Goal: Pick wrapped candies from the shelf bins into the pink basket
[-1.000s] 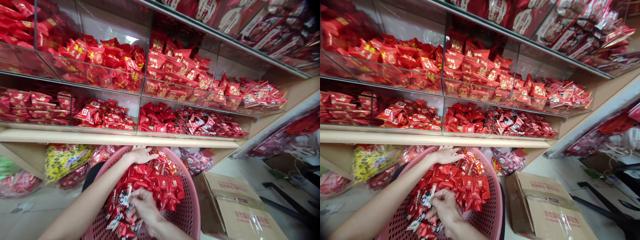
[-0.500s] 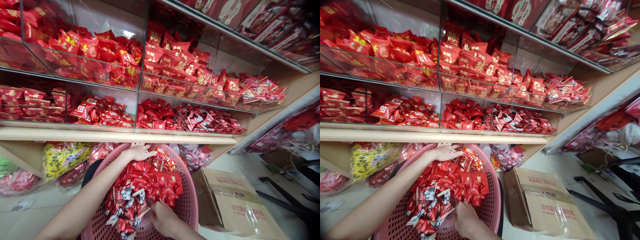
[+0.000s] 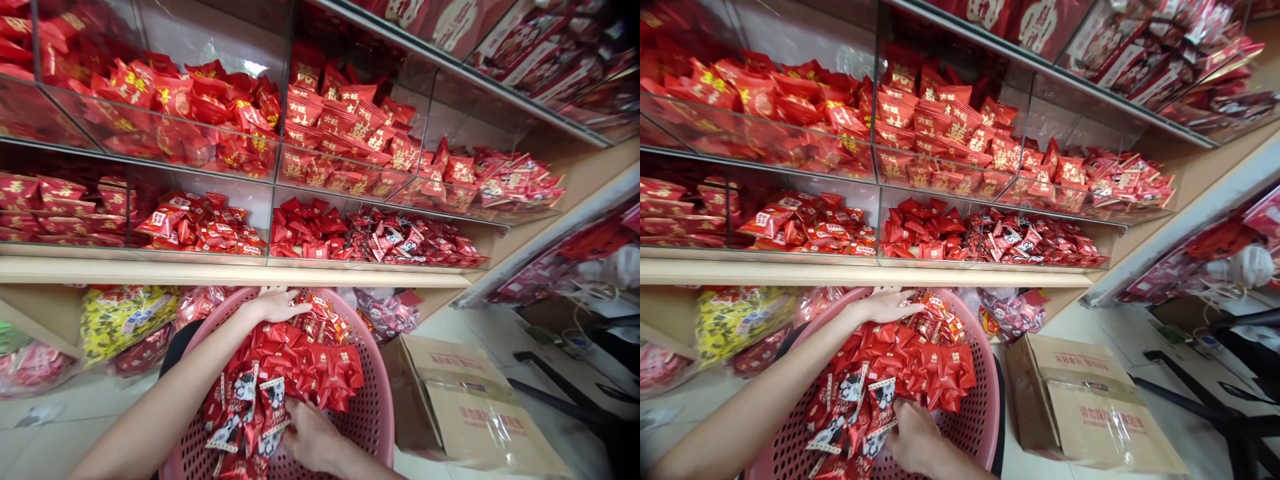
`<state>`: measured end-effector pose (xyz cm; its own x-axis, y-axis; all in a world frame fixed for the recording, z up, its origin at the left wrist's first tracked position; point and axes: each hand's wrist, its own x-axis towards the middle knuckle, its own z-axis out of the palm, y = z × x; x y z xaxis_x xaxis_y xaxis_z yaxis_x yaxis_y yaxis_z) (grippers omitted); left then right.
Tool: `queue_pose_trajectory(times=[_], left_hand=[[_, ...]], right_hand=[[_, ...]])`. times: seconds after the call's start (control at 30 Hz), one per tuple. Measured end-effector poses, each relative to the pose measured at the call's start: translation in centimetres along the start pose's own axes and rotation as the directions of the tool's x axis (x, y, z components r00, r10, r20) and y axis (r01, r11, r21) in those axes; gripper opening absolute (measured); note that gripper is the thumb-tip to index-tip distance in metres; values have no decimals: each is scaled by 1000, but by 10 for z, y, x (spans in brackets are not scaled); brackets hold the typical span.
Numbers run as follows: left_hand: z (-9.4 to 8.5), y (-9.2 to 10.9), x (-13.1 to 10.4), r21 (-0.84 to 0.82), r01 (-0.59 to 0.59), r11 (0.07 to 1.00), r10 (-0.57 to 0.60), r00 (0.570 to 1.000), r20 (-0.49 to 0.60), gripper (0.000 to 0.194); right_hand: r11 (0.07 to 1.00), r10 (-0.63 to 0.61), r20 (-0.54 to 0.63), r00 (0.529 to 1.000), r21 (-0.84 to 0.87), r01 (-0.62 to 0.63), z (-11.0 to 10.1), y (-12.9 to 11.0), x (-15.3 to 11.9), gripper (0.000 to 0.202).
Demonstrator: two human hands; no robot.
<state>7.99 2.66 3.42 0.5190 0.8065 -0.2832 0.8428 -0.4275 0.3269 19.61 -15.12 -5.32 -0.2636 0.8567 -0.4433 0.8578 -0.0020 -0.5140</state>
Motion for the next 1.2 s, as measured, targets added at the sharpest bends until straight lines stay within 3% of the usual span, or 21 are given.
queue_pose_trajectory(times=[0.27, 0.57, 0.87, 1.07, 1.2], left_hand=[[0, 0, 1, 18, 10, 1000, -10, 1000, 3, 93], [3, -2, 3, 19, 0, 1000, 0, 1000, -11, 92], [-2, 2, -1, 30, 5, 1000, -5, 1000, -3, 90], [-3, 3, -2, 34, -10, 999, 10, 1000, -3, 93], [-2, 3, -2, 31, -9, 999, 9, 1000, -12, 93]], right_hand=[[999, 26, -14, 1000, 27, -26, -1, 8, -3, 30], [995, 27, -7, 1000, -97, -28, -6, -15, -8, 28], [998, 26, 3, 1000, -63, -26, -5, 1, -7, 30], [983, 99, 66, 993, -160, -88, -12, -3, -8, 27], [992, 77, 59, 995, -105, -71, -9, -9, 0, 26]])
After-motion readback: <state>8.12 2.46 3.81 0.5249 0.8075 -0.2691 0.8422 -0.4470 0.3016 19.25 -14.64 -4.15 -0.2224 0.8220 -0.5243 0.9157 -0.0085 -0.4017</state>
